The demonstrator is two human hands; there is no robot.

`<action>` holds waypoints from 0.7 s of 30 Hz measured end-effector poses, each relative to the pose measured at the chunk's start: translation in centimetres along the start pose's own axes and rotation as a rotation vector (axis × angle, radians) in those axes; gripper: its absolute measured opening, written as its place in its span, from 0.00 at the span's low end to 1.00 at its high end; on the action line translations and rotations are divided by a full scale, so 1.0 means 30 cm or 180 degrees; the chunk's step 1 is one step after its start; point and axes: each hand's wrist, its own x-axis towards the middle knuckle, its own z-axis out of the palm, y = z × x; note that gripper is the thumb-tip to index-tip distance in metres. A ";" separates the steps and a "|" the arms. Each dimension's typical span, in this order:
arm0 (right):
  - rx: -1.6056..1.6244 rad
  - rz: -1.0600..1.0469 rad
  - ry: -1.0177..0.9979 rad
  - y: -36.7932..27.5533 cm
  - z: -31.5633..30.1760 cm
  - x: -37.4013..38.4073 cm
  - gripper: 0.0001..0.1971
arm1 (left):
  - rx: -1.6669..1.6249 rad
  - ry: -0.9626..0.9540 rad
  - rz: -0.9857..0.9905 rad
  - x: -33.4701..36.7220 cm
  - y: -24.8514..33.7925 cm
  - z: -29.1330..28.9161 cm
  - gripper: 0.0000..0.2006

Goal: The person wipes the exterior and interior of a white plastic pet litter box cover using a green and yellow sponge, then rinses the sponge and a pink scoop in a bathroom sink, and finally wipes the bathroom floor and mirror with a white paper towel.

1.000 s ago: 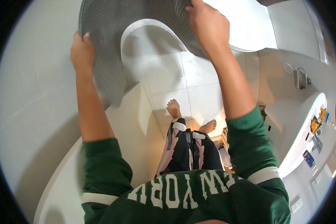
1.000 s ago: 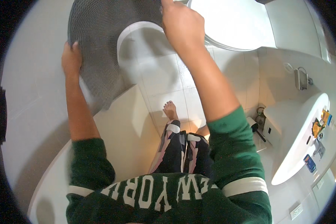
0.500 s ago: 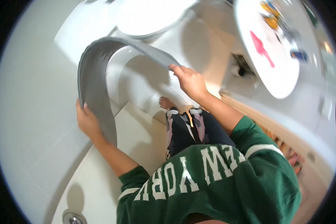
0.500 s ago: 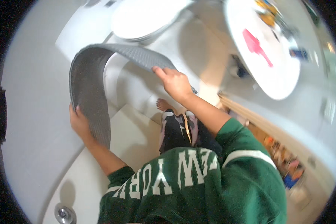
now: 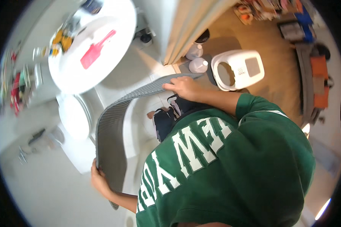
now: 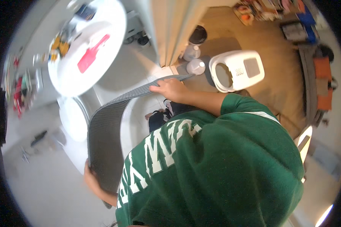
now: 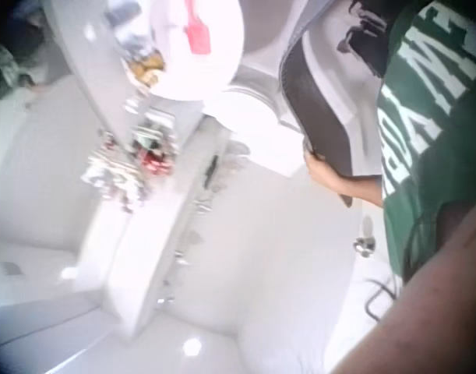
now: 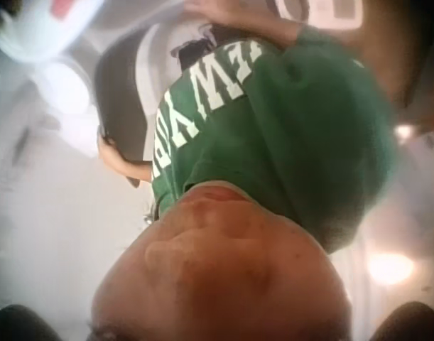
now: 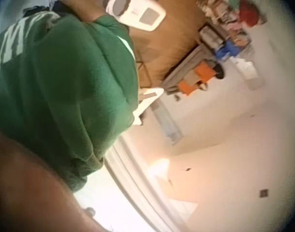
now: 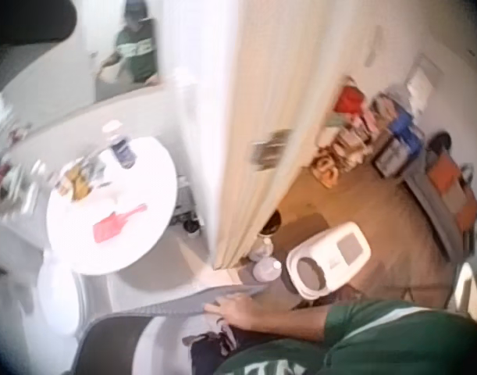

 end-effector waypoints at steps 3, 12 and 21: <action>-0.0249 0.0490 0.0250 0.065 -0.095 -0.115 0.15 | 0.0111 -0.0285 0.0375 0.058 0.183 -0.059 0.19; -0.0889 0.1677 0.1226 0.258 -0.554 -0.432 0.12 | 0.0650 -0.0281 0.2415 0.168 0.644 -0.219 0.20; -0.2754 0.2896 0.2022 0.458 -1.120 -0.559 0.16 | 0.0148 -0.0075 0.3981 0.120 1.132 -0.145 0.23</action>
